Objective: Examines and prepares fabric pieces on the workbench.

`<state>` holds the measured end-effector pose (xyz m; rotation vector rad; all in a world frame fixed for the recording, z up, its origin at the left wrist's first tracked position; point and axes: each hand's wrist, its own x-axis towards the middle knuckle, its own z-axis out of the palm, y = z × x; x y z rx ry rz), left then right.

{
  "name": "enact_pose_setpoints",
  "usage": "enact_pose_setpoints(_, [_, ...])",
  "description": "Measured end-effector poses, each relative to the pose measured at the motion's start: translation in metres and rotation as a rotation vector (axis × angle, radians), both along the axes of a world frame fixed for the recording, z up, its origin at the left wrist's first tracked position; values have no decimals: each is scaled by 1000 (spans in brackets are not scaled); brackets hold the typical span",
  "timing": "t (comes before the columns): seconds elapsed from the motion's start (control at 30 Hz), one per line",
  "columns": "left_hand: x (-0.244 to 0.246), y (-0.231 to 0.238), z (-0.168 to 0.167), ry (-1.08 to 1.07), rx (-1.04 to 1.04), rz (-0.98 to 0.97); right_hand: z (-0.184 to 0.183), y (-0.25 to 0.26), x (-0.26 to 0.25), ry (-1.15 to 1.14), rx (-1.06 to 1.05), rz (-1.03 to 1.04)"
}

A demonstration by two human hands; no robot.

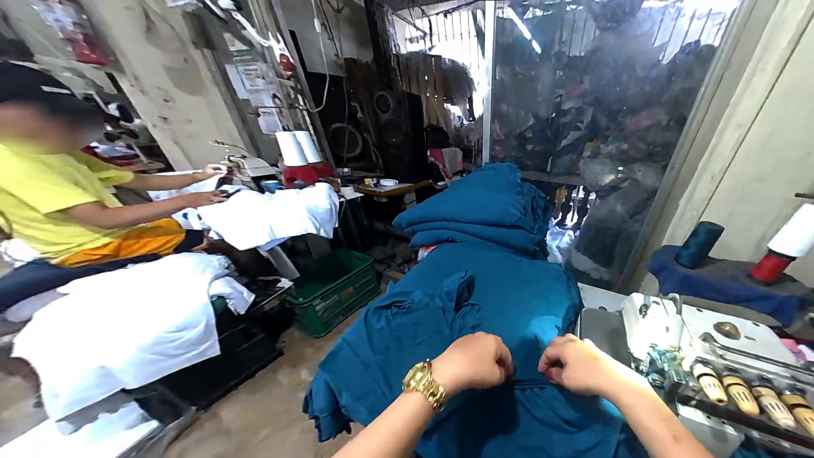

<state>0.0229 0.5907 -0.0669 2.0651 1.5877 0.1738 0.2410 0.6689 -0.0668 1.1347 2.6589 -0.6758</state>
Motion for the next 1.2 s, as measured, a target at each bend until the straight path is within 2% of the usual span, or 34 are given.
enact_pose_setpoints(0.03, [-2, -10, -2, 57, 37, -35, 3, -5, 3, -19, 14, -7])
enact_pose_setpoints(0.1, [-16, -37, -10, 1, 216, 19, 10, -13, 10, 51, 70, -51])
enact_pose_setpoints(0.2, [-47, -79, -34, -262, 488, 318, 5, -24, 15, 281, 161, -35])
enact_pose_setpoints(0.27, [-54, -97, -58, -336, 597, 464, -10, -33, 8, 422, 177, 43])
enact_pose_setpoints(0.4, [-40, -104, -105, -81, 713, 365, -40, -53, -23, 572, 182, 164])
enact_pose_setpoints(0.47, [-41, -100, -113, -41, 813, 352, -52, -62, -36, 649, 214, 198])
enact_pose_setpoints(0.53, [-48, -98, -98, -147, 689, 362, -61, -74, -43, 701, 180, 214])
enact_pose_setpoints(0.63, [-57, -94, -71, -270, 332, 385, -73, -94, -49, 678, 62, 237])
enact_pose_setpoints(0.7, [-59, -91, -65, -287, 235, 398, -82, -103, -52, 657, 24, 232])
enact_pose_setpoints(0.77, [-58, -91, -64, -255, 241, 393, -90, -110, -55, 694, 49, 200])
enact_pose_setpoints(0.9, [-56, -91, -79, -216, 441, 377, -103, -118, -58, 816, 90, 115])
enact_pose_setpoints(1.07, [-53, -93, -78, -290, 426, 443, -113, -126, -57, 921, 58, 13])
enact_pose_setpoints(1.13, [-55, -94, -81, -308, 450, 441, -115, -130, -58, 969, 218, 10])
enact_pose_setpoints(1.2, [-59, -93, -76, -356, 378, 468, -114, -127, -66, 946, 448, 94])
